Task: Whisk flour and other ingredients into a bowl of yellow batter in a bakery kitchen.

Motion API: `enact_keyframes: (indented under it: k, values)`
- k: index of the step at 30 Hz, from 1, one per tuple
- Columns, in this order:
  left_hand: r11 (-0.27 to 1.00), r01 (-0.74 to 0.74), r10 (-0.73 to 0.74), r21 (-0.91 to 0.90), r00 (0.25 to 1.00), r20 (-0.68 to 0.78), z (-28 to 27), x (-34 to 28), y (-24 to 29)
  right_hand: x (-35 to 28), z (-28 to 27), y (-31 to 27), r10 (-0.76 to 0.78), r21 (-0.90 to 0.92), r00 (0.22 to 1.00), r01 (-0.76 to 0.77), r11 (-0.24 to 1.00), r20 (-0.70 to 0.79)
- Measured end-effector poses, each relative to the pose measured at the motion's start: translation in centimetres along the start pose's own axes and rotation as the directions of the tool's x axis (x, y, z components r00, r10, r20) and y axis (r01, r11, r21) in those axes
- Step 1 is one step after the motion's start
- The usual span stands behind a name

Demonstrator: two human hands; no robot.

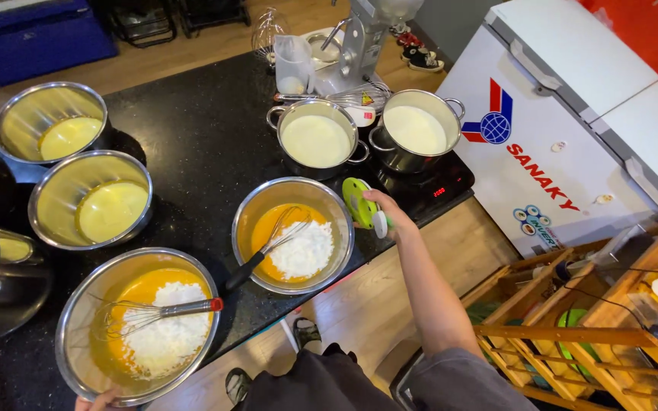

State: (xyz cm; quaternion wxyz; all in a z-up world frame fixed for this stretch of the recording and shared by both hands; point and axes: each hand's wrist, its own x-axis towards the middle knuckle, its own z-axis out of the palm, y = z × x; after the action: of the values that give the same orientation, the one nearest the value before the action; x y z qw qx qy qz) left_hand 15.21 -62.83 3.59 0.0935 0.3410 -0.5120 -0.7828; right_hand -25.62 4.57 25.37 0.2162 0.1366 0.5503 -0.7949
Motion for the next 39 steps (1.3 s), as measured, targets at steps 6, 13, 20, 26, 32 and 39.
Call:
enact_keyframes:
  k: [6, 13, 20, 26, 32, 39]
  values:
    - [0.984, 0.035, -0.042, -0.174, 0.998, -0.04, 1.8, -5.0, 1.4, 8.8, -5.0, 6.3, -0.271, -0.498, 0.945, 0.149, 0.854, -0.182]
    - [0.984, -0.039, 0.007, -0.175, 0.984, -0.18, 16.9, -10.0, 12.1, 7.2, -2.9, 4.8, -0.52, -0.711, 0.845, 0.289, 0.641, -0.125]
    - [0.979, -0.05, 0.004, -0.2, 0.974, -0.225, 18.8, -11.5, 12.7, 3.3, 0.2, 5.3, -0.586, -0.933, 0.787, 0.333, 0.138, 0.194]
    - [0.969, -0.086, 0.028, -0.23, 0.97, -0.242, 17.3, -10.9, 11.2, 0.6, 3.0, 1.6, -0.41, -0.932, 0.862, 0.357, 0.07, 0.299]
    - [0.963, -0.05, -0.044, -0.265, 0.941, -0.336, 19.1, -11.2, 12.2, 2.4, 1.6, 1.2, -0.31, -0.894, 0.847, 0.448, -0.02, 0.432]
    - [0.958, -0.031, -0.06, -0.284, 0.95, -0.308, 19.3, -11.1, 12.7, 4.0, 0.7, -0.6, -0.358, -0.898, 0.832, 0.439, -0.044, 0.424]
